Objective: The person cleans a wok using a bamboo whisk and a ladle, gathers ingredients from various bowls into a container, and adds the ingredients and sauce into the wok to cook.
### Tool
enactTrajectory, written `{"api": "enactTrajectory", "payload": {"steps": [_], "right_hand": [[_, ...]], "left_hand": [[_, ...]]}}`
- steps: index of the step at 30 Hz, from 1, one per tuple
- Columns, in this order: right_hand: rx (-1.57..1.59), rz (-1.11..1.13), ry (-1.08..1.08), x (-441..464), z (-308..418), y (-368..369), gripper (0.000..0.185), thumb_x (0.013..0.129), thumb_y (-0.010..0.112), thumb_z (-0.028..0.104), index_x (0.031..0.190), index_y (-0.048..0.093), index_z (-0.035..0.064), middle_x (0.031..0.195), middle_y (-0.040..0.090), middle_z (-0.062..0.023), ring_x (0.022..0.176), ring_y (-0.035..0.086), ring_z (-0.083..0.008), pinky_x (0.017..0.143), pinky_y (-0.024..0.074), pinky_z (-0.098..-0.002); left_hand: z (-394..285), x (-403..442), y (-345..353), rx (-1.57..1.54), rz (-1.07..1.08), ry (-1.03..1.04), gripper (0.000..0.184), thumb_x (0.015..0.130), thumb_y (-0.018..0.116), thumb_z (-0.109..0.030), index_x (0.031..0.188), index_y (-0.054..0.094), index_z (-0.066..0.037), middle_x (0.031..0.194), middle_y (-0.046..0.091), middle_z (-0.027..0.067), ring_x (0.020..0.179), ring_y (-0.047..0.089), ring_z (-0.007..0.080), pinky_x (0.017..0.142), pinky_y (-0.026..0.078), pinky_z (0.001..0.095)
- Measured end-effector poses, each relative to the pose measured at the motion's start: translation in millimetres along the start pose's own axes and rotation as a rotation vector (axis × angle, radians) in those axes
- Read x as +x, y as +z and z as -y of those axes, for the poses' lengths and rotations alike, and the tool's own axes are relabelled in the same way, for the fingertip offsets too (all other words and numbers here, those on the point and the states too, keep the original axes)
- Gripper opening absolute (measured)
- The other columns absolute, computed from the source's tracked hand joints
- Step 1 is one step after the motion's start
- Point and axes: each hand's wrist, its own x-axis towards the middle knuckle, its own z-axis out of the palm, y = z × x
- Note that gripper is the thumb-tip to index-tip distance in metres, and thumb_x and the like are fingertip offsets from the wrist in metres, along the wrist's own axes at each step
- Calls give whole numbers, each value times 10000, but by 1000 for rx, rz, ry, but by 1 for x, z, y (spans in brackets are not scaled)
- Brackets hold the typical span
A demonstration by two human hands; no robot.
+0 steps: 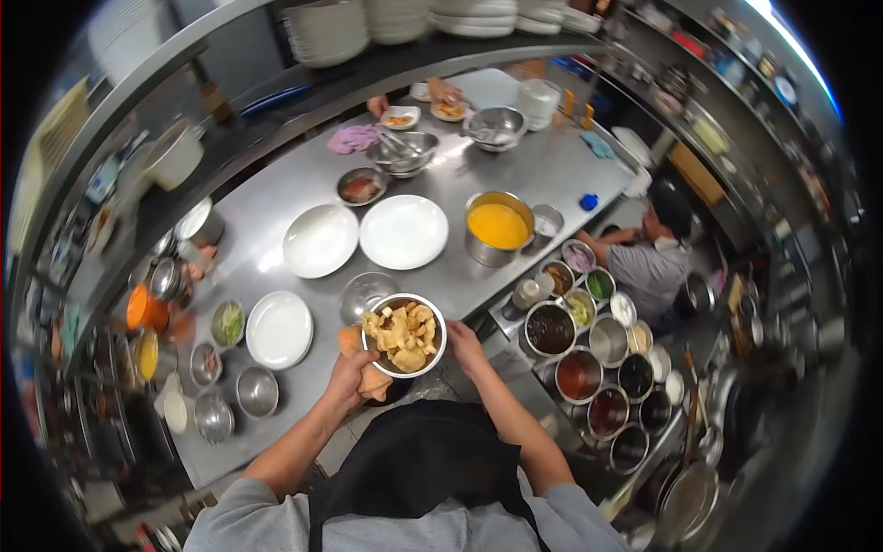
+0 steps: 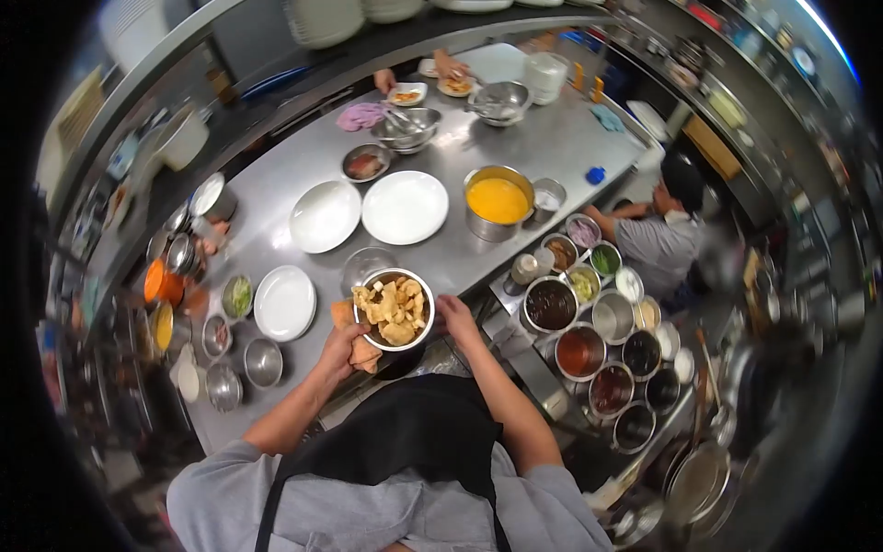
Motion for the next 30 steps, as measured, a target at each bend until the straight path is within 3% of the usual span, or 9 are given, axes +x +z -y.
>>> {"api": "enactTrajectory", "payload": {"steps": [6,9,14,16,21,23,24,25,30], "right_hand": [[79,-364,129,-147,-124,-99,195,955,521,172,957,658,34,615,603,-58,493,566,-151,474,481,-275],[176,-679,286,-246,-215,-143,168,882,504,80,870,661,21,615,619,-85,467,578,-186,430,484,-321],[391,-985,450,-390,-335,-134,286,908,553,253,781,628,8,654,639,-151,481,606,-243,434,504,-391],[93,-1125,577,-430,-379,-118,380,908,548,344,838,628,-21,657,644,-164,555,635,-330,528,536,-444],[-108,-1237,899,-500,-407,-49,578,863,563,405,1219,518,-49,1195,572,-267,1141,540,-400,1002,430,-431],[155,-1232,1010,-534,-405,-29,635,836,512,337,1372,441,5,1502,281,-241,1413,225,-374,1146,241,-447],[278,-1259,1091,-543,-419,-18,812,804,515,257,1486,166,-12,1564,134,-203,1438,123,-399,1153,204,-472],[320,-1267,1091,-552,-429,-3,812,804,515,257,1486,166,-12,1564,134,-203,1438,123,-399,1153,204,-472],[142,-1177,1186,-564,-469,51,904,802,537,230,1498,24,-32,1583,61,-190,1464,35,-371,1171,76,-518]], "left_hand": [[0,38,25,159,167,-166,395,791,617,-46,1163,506,31,1029,628,132,872,662,239,769,574,366],[7,26,70,192,326,-120,417,799,609,-43,1178,471,62,1003,633,146,846,670,251,727,586,369],[42,-34,140,257,444,-449,413,820,620,-105,1172,471,50,993,639,143,841,669,262,696,585,393],[46,-66,166,348,431,-566,381,826,621,-149,1147,506,21,995,643,126,823,662,256,697,577,377],[69,-130,207,526,701,-736,415,827,618,-187,1166,522,30,1051,647,122,920,651,251,801,547,366],[87,-154,218,599,720,-777,415,833,610,-189,1183,515,12,1051,647,106,928,647,248,797,541,366],[90,-171,231,629,720,-767,417,836,605,-188,1194,510,4,1052,647,100,927,646,246,793,540,366],[100,-193,242,683,698,-699,370,841,608,-248,1149,543,-53,986,660,63,811,644,217,655,539,369],[153,-277,280,875,815,-650,341,855,578,-211,1146,533,-40,974,672,56,790,664,199,648,562,347]]}}
